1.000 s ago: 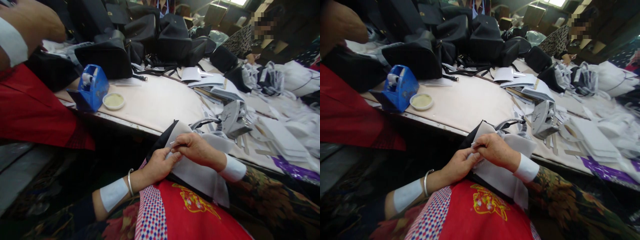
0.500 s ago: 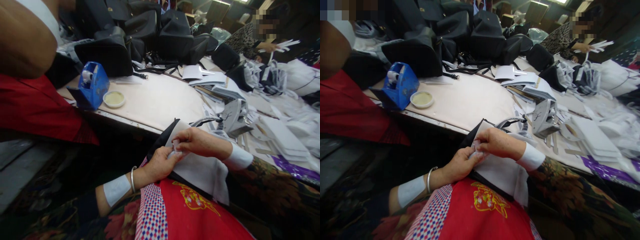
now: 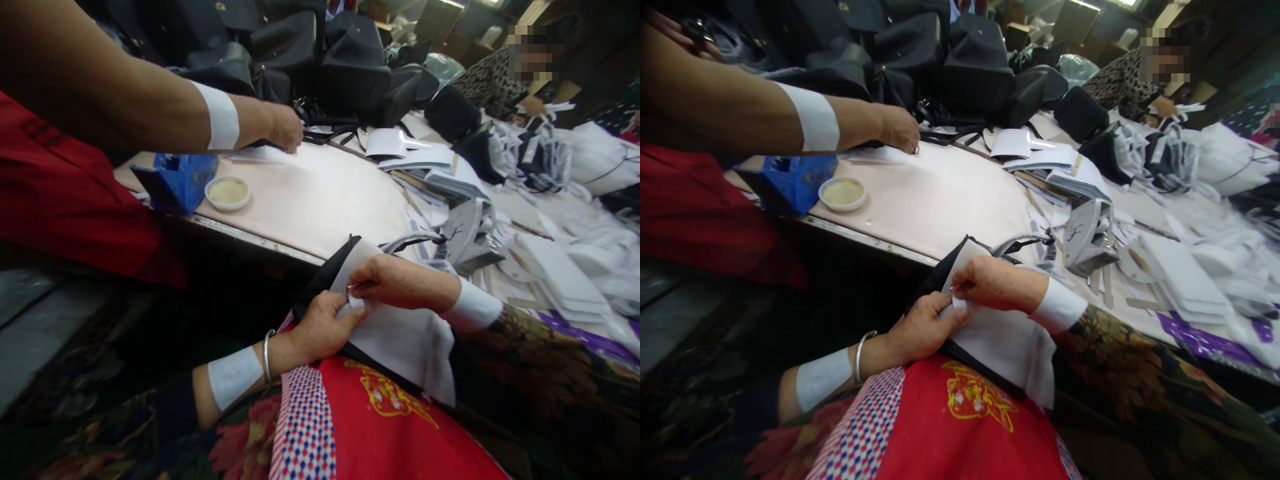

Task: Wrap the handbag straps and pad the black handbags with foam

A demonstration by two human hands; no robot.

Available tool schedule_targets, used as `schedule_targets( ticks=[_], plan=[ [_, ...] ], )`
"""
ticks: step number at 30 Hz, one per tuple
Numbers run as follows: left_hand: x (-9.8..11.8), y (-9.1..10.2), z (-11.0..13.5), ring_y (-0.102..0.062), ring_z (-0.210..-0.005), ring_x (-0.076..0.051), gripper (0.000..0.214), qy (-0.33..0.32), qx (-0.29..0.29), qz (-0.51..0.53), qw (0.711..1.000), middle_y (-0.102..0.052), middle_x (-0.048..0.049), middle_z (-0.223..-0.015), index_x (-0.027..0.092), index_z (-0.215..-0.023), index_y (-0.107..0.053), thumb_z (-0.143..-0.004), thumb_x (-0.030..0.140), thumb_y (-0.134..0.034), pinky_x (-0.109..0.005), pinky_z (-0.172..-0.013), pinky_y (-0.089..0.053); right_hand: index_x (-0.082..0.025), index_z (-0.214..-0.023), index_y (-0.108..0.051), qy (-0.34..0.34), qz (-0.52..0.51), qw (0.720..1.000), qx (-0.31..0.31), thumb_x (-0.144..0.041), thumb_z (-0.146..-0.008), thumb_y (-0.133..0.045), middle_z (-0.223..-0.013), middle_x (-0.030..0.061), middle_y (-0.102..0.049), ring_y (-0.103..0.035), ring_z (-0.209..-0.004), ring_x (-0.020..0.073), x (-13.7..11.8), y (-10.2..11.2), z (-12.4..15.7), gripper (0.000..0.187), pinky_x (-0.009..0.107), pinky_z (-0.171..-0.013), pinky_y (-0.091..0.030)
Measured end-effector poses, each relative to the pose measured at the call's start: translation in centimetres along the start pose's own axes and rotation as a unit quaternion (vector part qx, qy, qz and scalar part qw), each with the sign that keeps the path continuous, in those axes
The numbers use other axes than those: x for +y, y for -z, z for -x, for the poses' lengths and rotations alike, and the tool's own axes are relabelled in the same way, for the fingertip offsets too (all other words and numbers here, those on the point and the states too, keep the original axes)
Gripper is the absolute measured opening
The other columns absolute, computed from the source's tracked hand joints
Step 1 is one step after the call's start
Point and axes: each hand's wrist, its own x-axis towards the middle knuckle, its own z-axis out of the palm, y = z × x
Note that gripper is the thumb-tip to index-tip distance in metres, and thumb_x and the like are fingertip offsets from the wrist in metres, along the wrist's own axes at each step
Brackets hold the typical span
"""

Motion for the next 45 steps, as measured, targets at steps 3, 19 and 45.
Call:
schedule_targets(
  ticks=[3, 19, 45],
  plan=[
    [-0.2, -0.1, 0.0, -0.064, -0.075, -0.018, 0.029, -0.006, -0.002, 0.007, 1.000, -0.069, -0.0030, -0.077, 0.014, -0.091, -0.077, -0.089, 0.038, -0.061, -0.026, -0.067, -0.045, -0.014, -0.088, -0.077, 0.000, 0.024, 1.000, -0.015, -0.016, -0.086, -0.057, -0.078, 0.0032, -0.073, -0.062, -0.070, 0.0137, -0.4, 0.2, -0.5, 0.020, 0.023, -0.066, -0.044],
    [-0.7, -0.7, -0.6, -0.068, -0.083, -0.023, 0.031, -0.008, -0.013, 0.052, 0.999, -0.075, -0.0075, -0.090, 0.012, -0.098, -0.075, -0.089, 0.037, -0.060, -0.028, -0.070, -0.048, -0.014, -0.083, -0.071, 0.045, 0.272, 0.959, 0.065, -0.012, -0.083, -0.060, -0.087, 0.0109, -0.070, -0.060, -0.085, 0.0230, -1.1, -2.7, -0.6, 0.011, 0.034, -0.075, -0.042],
    [-0.2, -0.5, -0.5, -0.052, -0.061, -0.014, 0.029, 0.070, -0.021, 0.086, 0.994, -0.060, 0.0000, -0.065, 0.010, -0.083, -0.076, -0.081, 0.038, -0.065, -0.024, -0.055, -0.037, -0.016, -0.090, -0.077, -0.015, 0.119, 0.993, 0.005, -0.011, -0.084, -0.061, -0.090, 0.0060, -0.073, -0.064, -0.080, 0.0151, -1.1, -0.1, -0.7, 0.018, 0.023, -0.071, -0.045]
  ],
)
